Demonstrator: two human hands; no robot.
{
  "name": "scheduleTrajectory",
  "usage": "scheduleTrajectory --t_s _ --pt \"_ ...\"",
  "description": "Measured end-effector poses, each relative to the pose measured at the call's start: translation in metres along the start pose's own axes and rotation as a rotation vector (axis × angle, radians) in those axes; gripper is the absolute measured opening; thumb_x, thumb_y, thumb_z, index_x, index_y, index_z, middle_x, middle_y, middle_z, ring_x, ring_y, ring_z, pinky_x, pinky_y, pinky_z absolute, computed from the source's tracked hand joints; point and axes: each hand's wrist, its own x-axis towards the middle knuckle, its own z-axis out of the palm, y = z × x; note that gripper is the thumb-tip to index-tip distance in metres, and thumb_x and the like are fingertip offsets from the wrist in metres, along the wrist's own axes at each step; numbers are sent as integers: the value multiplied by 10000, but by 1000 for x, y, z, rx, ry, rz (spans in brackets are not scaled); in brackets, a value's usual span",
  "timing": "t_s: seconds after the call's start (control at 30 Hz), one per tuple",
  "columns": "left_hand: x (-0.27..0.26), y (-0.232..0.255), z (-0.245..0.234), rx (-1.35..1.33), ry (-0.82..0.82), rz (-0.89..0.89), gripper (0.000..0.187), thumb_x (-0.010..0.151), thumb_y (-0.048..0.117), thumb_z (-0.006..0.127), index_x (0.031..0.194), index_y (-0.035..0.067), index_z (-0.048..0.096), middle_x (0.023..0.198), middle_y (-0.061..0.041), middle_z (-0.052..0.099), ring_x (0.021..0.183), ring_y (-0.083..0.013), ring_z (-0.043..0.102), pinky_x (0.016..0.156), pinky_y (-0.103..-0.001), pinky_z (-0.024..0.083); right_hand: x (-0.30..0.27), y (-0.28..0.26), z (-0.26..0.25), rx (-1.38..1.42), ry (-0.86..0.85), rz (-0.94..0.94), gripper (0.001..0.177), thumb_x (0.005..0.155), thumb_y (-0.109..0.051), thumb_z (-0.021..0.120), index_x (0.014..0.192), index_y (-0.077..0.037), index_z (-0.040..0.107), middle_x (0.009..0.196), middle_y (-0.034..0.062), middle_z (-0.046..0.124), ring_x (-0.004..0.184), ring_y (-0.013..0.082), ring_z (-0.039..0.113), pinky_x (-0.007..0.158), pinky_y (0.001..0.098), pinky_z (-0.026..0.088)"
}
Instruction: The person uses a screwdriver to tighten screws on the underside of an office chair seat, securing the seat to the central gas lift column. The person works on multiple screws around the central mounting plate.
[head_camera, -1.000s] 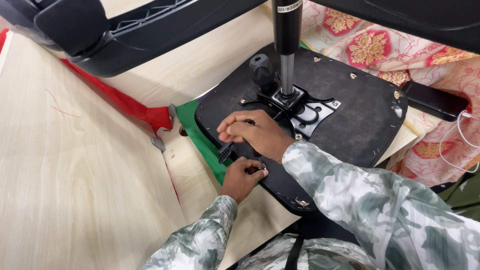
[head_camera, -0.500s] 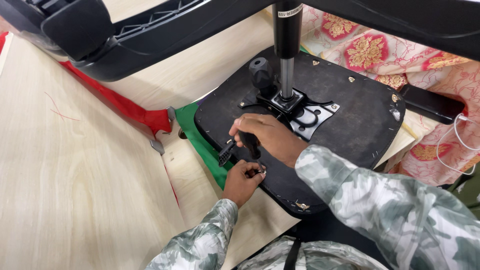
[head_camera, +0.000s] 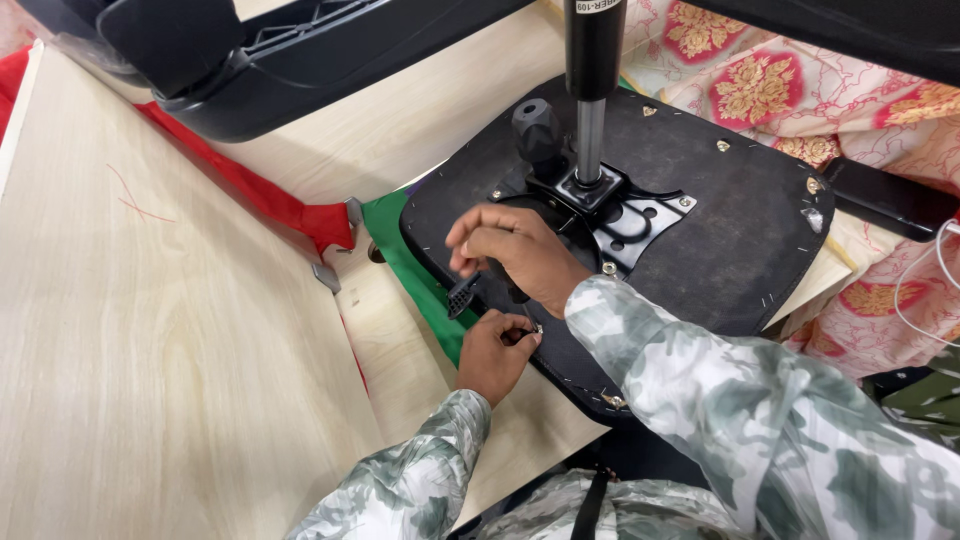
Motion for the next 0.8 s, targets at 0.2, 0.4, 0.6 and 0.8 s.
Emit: scheduleTrajectory --t_s 0.2,0.4,0.6,0.8 --pt "-3 11 -1 41 25 30 231 781 157 760 964 17 755 838 -68 642 735 -201 658 704 -345 538 -14 -1 13 -376 196 101 501 1013 -424 594 714 -22 596 659 58 565 630 134 549 605 285 477" --pt "-7 26 -1 115 37 -72 225 789 238 783 945 77 777 857 -60 657 780 -219 669 736 -365 534 -20 5 6 -92 126 -147 294 1048 -298 550 875 -63 587 785 -14 561 734 75 546 700 251 483" --pt "-6 28 -1 131 11 -118 196 812 233 776 958 104 794 893 -44 666 823 -220 687 777 -366 534 -11 -1 -22 -309 -103 -105 184 899 -208 708 837 -53 632 751 -37 643 717 51 585 668 243 493" --pt "-5 25 3 115 -5 -155 203 835 194 755 1027 151 805 911 -24 656 806 -184 672 771 -354 531 -10 11 -41 -460 111 -165 274 1023 -175 627 835 22 593 764 66 512 736 119 484 659 282 418"
